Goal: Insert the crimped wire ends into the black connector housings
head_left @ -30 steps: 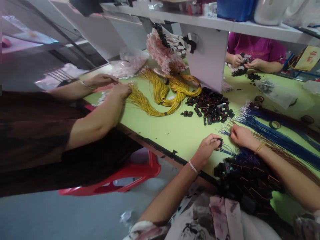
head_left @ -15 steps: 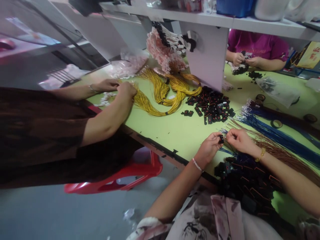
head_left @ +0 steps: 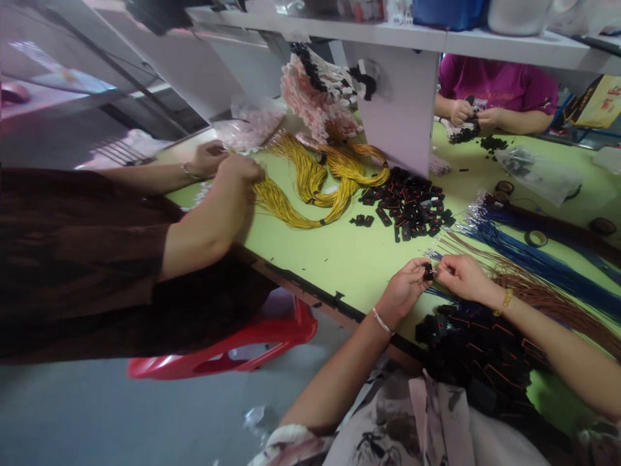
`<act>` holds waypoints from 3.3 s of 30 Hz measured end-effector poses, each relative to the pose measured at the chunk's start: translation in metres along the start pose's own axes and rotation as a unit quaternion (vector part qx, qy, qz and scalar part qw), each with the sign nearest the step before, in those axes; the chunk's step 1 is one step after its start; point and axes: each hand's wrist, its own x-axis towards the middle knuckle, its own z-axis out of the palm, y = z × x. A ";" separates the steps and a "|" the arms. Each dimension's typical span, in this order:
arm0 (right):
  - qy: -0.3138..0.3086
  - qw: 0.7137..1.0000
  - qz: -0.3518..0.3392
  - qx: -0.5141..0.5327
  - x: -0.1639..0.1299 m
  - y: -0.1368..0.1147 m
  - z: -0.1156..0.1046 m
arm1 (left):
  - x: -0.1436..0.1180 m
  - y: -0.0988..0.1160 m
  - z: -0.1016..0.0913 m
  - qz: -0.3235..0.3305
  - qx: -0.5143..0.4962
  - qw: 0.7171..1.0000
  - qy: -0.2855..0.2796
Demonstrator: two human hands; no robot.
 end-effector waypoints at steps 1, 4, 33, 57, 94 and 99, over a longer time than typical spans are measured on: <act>0.000 1.000 -0.002 0.001 0.000 0.000 0.000 | 0.000 0.000 0.000 0.002 0.001 1.000 0.000; -0.001 1.000 -0.011 0.007 0.000 0.001 0.001 | 0.000 -0.002 0.001 0.016 0.003 1.000 0.007; -0.039 0.997 -0.032 -0.067 0.011 0.010 -0.009 | -0.003 -0.011 0.011 0.059 0.084 0.992 0.078; 0.053 0.988 -0.001 0.145 -0.001 0.011 -0.004 | 0.013 -0.006 0.010 0.015 -0.013 1.000 0.020; 0.064 0.996 -0.054 0.000 -0.002 0.011 0.003 | 0.011 -0.016 0.010 0.057 0.035 0.996 0.058; 0.054 0.998 -0.035 -0.004 -0.002 0.011 0.004 | 0.012 -0.017 0.009 0.059 0.065 0.994 0.061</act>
